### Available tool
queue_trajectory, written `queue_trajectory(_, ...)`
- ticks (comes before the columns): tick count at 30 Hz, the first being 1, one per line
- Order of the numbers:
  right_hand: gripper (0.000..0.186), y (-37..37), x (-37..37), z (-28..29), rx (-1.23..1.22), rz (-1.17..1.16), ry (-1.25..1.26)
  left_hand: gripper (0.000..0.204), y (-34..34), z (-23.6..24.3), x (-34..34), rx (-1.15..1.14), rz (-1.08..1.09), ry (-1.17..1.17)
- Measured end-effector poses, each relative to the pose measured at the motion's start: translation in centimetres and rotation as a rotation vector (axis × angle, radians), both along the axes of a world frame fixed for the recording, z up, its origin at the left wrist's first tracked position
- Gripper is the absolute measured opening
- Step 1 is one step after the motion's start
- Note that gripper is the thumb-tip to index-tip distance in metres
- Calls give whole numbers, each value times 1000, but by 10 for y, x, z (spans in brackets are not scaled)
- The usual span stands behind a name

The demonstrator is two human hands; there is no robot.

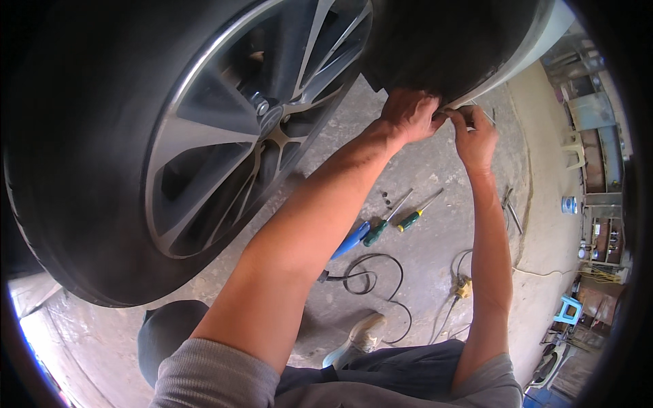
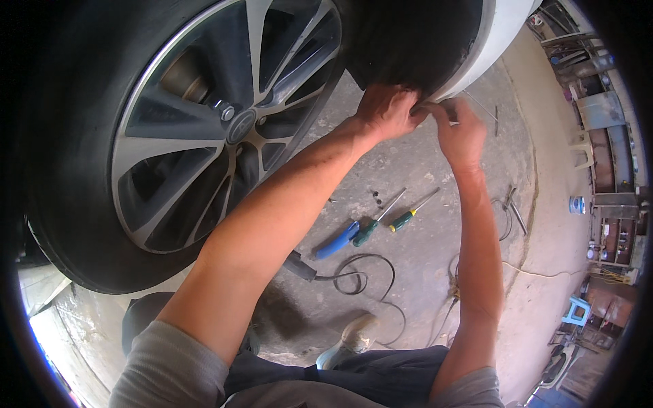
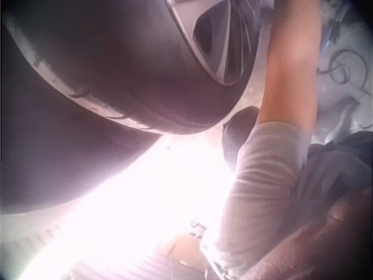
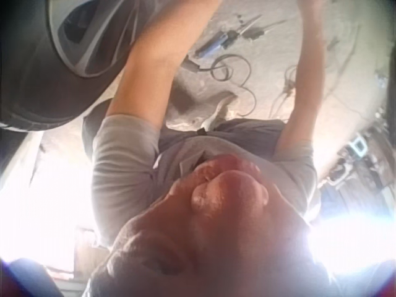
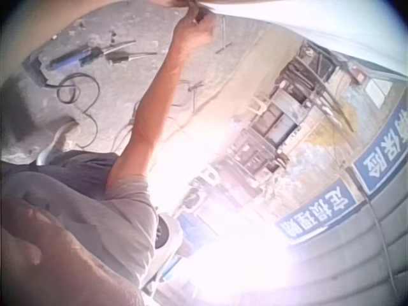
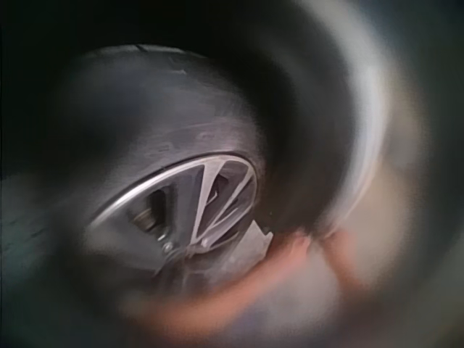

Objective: The person uses a power drill and a screwdriver to remove and reinstall fasteners on the front fender near the wheel arch of a white car. They repeatedly adjust the fender panel and secure it with screws.

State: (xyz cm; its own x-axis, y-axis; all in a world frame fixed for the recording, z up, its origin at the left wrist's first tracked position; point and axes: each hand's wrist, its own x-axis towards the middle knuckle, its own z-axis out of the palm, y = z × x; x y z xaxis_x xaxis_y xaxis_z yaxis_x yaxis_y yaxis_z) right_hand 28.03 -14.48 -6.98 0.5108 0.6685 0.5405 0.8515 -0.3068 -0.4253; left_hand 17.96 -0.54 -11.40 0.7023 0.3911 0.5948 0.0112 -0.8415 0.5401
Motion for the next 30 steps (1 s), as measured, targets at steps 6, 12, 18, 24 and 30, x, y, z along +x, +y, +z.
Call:
queue_trajectory(6,11,-5,-19,13,30,207,-473,26,-3,-4,2,-17,-2,-1)
queue_trajectory(12,49,-2,-52,37,-231,176,-766,22,-7,-14,8,-26,48,-155)
queue_trajectory(18,41,14,-65,78,-481,66,-1024,28,-7,-2,-2,-122,-21,108)
queue_trajectory(24,28,11,-27,92,-582,212,-1063,31,-9,1,0,-120,5,76)
queue_trajectory(30,24,12,-43,97,-634,228,-1250,27,-14,-4,0,-153,13,-6)
